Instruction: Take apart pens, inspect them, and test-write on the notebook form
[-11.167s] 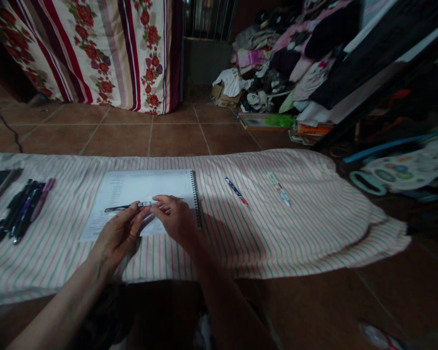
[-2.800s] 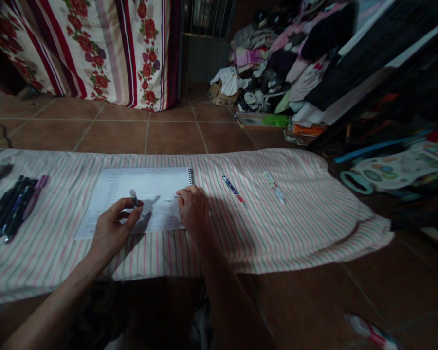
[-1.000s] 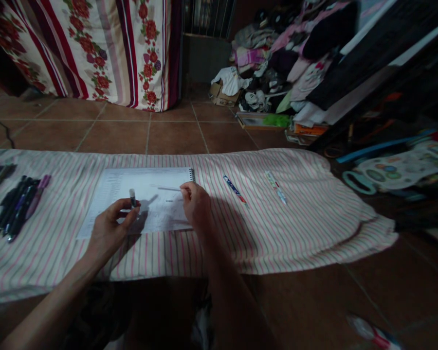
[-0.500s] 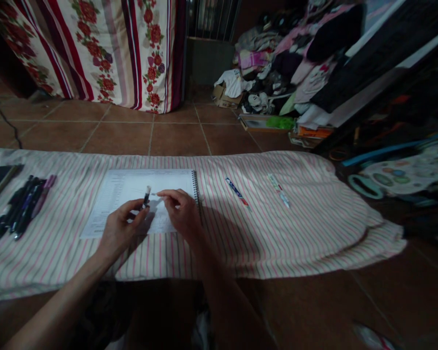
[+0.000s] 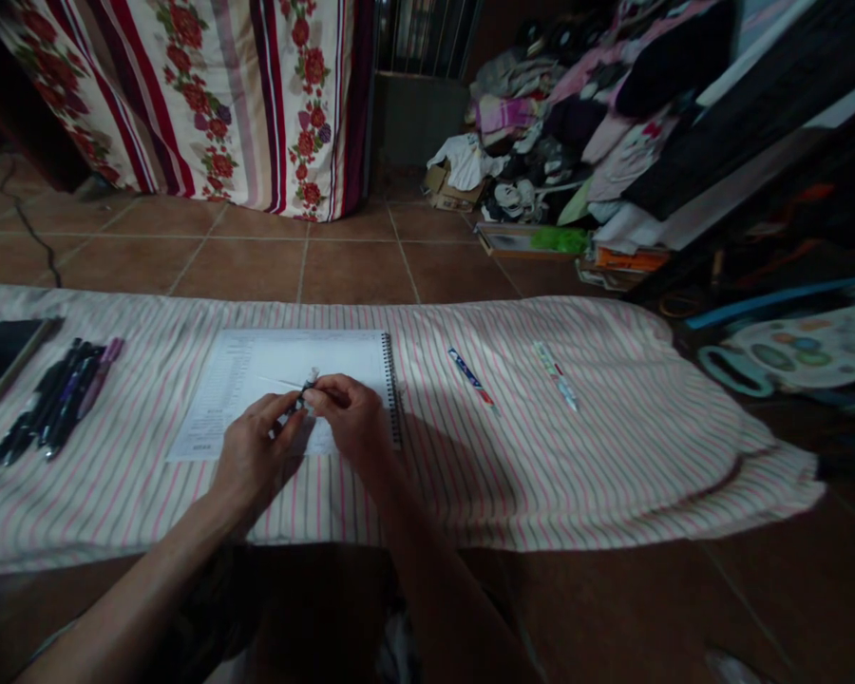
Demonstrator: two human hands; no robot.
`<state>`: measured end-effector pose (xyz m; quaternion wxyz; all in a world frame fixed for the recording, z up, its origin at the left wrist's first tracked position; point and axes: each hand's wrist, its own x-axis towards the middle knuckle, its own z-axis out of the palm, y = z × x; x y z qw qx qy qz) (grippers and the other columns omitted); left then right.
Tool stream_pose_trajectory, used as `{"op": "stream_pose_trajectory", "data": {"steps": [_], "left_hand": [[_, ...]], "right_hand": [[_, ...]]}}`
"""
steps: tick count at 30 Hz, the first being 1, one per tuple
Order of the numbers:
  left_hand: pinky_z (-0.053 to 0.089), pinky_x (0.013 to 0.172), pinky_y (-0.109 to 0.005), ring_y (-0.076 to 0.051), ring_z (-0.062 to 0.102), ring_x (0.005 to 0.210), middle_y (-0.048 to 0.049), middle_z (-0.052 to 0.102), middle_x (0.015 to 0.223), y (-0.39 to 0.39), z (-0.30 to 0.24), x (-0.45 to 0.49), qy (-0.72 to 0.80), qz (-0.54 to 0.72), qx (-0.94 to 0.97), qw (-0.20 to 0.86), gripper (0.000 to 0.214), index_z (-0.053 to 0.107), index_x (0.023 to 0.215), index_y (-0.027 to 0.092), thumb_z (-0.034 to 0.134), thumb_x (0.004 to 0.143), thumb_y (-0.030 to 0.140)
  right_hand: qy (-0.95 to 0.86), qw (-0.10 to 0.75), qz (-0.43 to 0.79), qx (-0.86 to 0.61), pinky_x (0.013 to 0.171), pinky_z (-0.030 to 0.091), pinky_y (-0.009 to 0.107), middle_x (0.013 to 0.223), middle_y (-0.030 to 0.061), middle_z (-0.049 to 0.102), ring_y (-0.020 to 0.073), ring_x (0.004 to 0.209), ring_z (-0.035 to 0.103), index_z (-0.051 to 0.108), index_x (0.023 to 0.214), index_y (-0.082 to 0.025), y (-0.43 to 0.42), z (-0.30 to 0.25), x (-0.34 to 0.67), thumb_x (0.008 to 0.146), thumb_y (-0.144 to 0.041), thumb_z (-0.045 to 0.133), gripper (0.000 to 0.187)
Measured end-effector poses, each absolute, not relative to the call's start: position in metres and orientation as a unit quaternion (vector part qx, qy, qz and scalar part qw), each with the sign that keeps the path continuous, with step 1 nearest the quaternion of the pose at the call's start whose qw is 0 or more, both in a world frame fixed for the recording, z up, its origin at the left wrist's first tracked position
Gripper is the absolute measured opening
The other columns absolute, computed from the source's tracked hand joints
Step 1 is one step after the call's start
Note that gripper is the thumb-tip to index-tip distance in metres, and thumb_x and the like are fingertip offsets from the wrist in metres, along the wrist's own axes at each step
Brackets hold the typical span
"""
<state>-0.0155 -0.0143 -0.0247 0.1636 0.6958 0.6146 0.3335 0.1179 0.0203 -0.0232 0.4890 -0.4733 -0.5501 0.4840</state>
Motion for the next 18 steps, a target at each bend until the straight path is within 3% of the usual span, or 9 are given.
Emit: {"op": "stream_pose_trajectory", "data": {"steps": [15, 18], "left_hand": [[0.051, 0.069, -0.033, -0.022, 0.061, 0.086, -0.0085, 0.066, 0.096, -0.016, -0.015, -0.019, 0.601, 0.285, 0.745, 0.056, 0.028, 0.061, 0.109, 0.018, 0.047, 0.088, 0.029], [0.051, 0.06, -0.033, -0.023, 0.061, 0.08, -0.0081, 0.065, 0.087, -0.038, 0.012, -0.022, 0.57, 0.358, 0.739, 0.044, 0.024, 0.067, 0.094, 0.021, 0.055, 0.083, 0.039]], "right_hand": [[-0.538, 0.494, 0.495, -0.469, 0.058, 0.048, 0.023, 0.062, -0.0013, 0.064, 0.0124, 0.059, 0.061, 0.058, 0.071, -0.019, 0.019, -0.023, 0.117, 0.073, -0.036, 0.063, 0.018], [-0.51, 0.505, 0.499, -0.486, 0.058, 0.048, 0.023, 0.062, -0.0002, 0.066, 0.0131, 0.058, 0.062, 0.06, 0.071, -0.019, 0.021, -0.022, 0.119, 0.072, -0.038, 0.065, 0.02]]}}
